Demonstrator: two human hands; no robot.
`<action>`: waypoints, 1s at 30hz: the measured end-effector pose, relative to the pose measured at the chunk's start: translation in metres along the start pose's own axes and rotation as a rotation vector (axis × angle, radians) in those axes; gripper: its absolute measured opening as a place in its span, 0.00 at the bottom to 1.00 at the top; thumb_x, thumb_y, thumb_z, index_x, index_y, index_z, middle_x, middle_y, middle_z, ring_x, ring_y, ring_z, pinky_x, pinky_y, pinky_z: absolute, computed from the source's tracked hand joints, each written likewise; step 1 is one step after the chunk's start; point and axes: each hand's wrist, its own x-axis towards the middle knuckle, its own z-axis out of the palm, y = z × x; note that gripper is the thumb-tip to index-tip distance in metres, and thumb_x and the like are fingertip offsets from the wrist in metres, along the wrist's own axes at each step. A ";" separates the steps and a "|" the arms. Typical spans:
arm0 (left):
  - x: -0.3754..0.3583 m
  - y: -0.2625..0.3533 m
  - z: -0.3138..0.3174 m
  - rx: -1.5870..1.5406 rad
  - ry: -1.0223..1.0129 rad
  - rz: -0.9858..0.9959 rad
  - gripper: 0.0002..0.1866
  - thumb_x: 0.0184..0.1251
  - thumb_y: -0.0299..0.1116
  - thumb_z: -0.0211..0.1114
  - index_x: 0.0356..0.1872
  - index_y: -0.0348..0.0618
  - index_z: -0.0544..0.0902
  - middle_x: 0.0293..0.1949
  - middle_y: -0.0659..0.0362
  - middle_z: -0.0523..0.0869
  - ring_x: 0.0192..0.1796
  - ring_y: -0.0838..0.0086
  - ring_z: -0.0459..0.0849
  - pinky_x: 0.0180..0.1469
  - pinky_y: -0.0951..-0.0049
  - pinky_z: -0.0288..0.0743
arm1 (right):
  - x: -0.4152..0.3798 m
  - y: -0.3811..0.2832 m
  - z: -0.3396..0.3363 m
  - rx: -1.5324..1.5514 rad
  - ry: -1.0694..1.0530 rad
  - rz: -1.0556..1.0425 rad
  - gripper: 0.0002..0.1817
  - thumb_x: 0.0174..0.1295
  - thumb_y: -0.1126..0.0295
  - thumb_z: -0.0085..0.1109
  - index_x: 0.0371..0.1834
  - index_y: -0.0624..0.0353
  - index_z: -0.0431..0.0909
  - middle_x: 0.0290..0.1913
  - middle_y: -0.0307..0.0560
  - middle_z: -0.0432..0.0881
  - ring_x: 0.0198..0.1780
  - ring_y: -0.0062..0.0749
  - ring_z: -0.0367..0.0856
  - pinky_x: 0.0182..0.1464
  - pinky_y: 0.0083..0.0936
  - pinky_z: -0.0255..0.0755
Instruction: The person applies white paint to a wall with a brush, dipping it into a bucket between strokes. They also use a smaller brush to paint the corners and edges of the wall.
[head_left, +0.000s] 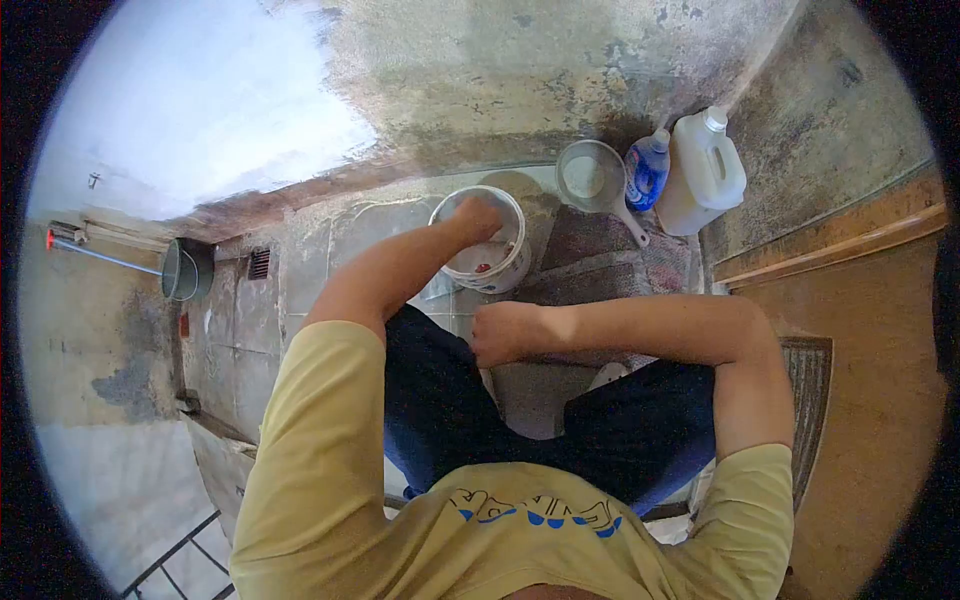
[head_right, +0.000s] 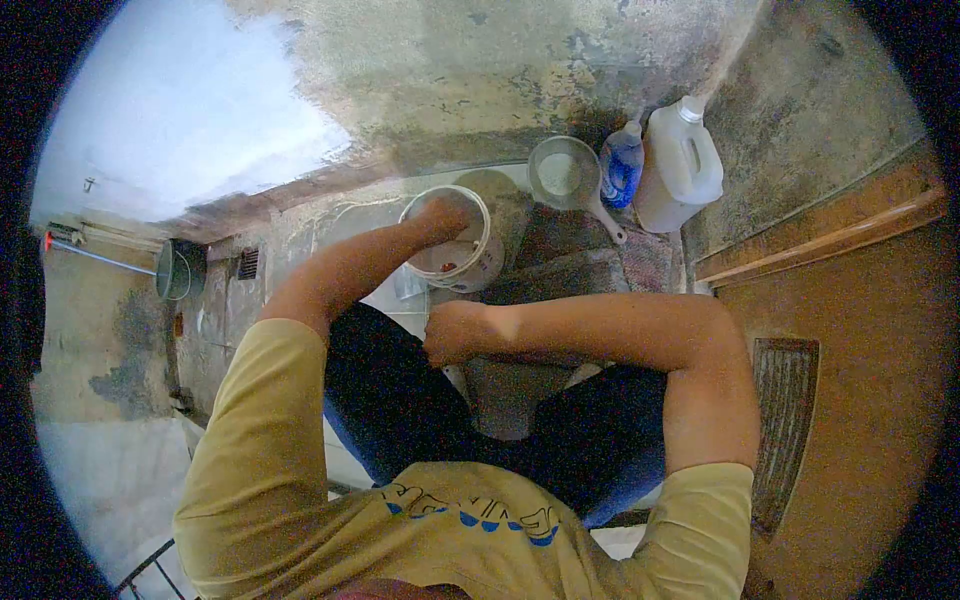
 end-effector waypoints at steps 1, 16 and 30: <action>0.005 -0.004 0.010 -0.021 0.017 -0.016 0.08 0.58 0.33 0.61 0.29 0.47 0.89 0.33 0.53 0.89 0.38 0.59 0.89 0.39 0.57 0.81 | -0.001 0.001 0.001 0.002 -0.017 0.029 0.05 0.52 0.68 0.59 0.23 0.52 0.84 0.28 0.42 0.85 0.35 0.41 0.86 0.34 0.37 0.78; 0.006 -0.004 0.011 -0.018 0.012 -0.002 0.08 0.58 0.34 0.60 0.27 0.49 0.87 0.30 0.53 0.87 0.36 0.57 0.88 0.37 0.55 0.81 | -0.007 0.001 0.001 0.014 -0.019 0.034 0.06 0.53 0.66 0.59 0.25 0.51 0.84 0.28 0.43 0.85 0.35 0.42 0.86 0.34 0.38 0.78; -0.055 -0.048 -0.060 -0.249 -0.059 -0.349 0.13 0.49 0.37 0.64 0.31 0.39 0.86 0.35 0.46 0.87 0.42 0.54 0.88 0.42 0.60 0.82 | 0.003 0.004 -0.006 -0.001 0.007 -0.021 0.05 0.53 0.70 0.59 0.29 0.53 0.85 0.32 0.45 0.86 0.39 0.45 0.87 0.37 0.41 0.81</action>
